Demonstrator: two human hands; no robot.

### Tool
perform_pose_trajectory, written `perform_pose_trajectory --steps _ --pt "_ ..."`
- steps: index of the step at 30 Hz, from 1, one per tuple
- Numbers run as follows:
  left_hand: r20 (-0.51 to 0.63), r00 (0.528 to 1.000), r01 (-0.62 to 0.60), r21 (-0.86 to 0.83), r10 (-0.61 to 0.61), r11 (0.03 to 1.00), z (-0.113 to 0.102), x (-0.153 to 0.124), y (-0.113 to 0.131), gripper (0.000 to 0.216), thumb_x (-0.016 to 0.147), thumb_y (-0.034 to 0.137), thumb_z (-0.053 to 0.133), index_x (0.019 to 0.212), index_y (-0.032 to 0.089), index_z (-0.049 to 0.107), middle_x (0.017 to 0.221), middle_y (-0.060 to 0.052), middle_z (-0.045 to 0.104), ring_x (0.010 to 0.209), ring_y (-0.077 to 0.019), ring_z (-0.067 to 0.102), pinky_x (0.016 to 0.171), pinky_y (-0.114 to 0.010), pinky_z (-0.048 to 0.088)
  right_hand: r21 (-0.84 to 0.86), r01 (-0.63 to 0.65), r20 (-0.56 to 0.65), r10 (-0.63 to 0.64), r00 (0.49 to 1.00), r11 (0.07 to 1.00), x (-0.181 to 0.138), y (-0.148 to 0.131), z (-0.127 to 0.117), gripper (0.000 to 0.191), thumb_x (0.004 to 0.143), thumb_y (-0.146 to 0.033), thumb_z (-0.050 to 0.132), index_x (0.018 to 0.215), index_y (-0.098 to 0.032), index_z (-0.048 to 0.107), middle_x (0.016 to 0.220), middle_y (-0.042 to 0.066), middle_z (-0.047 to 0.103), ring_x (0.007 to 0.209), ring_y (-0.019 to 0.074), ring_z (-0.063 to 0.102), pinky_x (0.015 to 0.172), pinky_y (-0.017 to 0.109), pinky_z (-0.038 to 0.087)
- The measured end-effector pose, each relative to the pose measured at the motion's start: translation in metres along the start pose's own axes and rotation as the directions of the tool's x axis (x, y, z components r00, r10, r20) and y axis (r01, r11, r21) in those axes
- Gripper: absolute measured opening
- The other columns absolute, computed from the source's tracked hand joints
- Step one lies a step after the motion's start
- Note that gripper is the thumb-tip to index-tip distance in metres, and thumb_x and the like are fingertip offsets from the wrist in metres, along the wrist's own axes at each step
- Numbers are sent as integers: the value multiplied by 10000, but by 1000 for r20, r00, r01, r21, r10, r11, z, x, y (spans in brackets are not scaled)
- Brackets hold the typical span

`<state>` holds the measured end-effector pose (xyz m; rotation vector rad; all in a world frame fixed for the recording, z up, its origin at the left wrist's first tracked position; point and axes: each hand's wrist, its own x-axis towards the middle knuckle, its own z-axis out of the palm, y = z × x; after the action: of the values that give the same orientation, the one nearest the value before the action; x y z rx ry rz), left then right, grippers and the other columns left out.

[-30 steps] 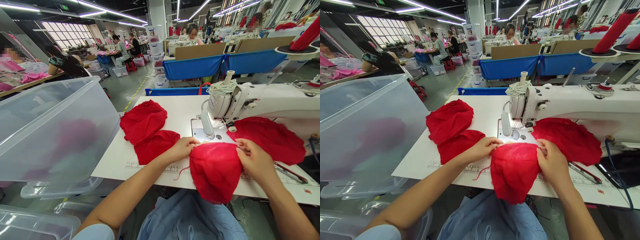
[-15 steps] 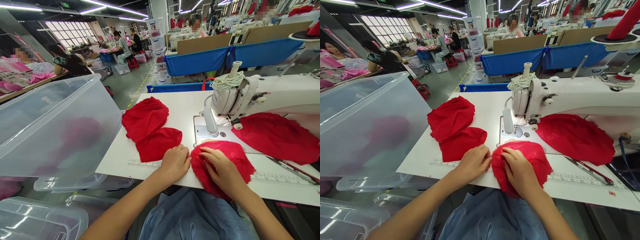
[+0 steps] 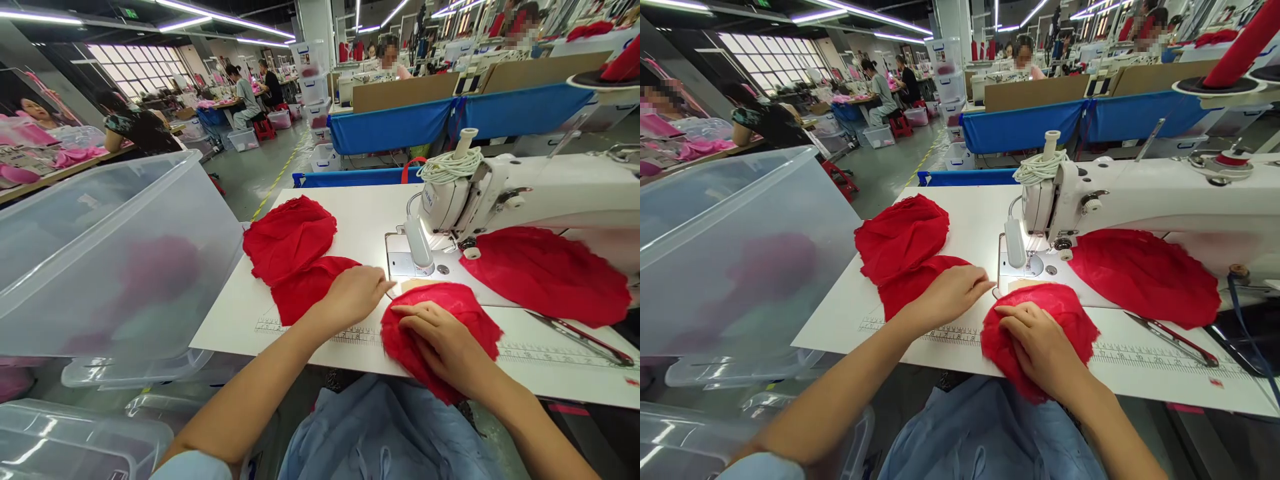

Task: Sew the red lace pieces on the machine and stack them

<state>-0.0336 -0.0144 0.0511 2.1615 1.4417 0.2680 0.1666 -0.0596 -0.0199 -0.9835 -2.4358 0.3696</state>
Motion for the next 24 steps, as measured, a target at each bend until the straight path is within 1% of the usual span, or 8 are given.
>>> perform_pose_trajectory --steps 5,11,14,17,19,20,22,24 --pt "57 998 -16 -165 26 986 23 35 1 175 730 228 696 651 180 547 764 -14 579 772 -182 550 667 -262 380 17 137 104 -139 985 990 3 -14 -11 363 788 26 379 959 -189 615 1199 94 676 1000 244 601 803 417 543" --pt "63 993 120 -421 -103 899 17 7 -11 169 853 209 428 699 216 360 618 56 460 565 -114 535 556 -232 441 -134 142 87 -131 988 981 -19 -18 -25 322 740 18 397 807 -214 611 1283 54 637 1036 253 606 854 474 496" --pt "56 945 253 -749 -322 612 15 -32 -16 183 890 340 427 775 218 354 676 57 487 586 -104 564 604 -259 517 -352 -2 -129 -46 991 936 -39 -3 -28 296 773 -34 402 852 -222 617 1219 103 665 1062 309 613 873 539 472" --pt "357 884 456 -799 -302 392 21 -77 -9 250 878 447 473 946 208 437 810 6 614 648 -130 627 626 -283 537 -368 -267 -355 131 926 891 -53 5 -27 263 887 -138 383 999 -213 608 1187 125 671 1002 301 648 747 450 527" --pt "598 785 566 -592 -158 574 21 -98 -2 284 873 477 512 891 195 493 762 -1 626 591 -128 600 557 -248 492 -276 -371 -408 241 880 887 -55 -1 -24 250 948 -223 378 1076 -225 592 1161 94 678 952 256 674 689 376 543" --pt "631 768 491 -467 -111 735 20 -103 1 298 883 475 516 814 185 522 707 1 616 568 -124 576 543 -237 463 -234 -386 -404 272 873 892 -53 -7 -21 245 965 -258 382 1096 -233 588 1145 80 680 936 234 682 679 345 548" --pt "511 857 187 -189 -66 964 15 -100 2 334 935 413 472 720 172 559 663 -14 602 591 -136 560 574 -252 444 -177 -358 -380 272 884 917 -46 -22 -14 230 984 -275 389 1095 -237 587 1106 65 683 909 197 690 682 293 551" --pt "210 977 -58 133 30 989 11 -81 -3 292 975 271 402 824 167 628 793 -56 646 755 -182 604 699 -298 473 -147 -290 -350 225 909 946 -37 -37 -6 218 997 -252 383 1060 -227 590 1038 65 686 839 167 691 658 251 543"
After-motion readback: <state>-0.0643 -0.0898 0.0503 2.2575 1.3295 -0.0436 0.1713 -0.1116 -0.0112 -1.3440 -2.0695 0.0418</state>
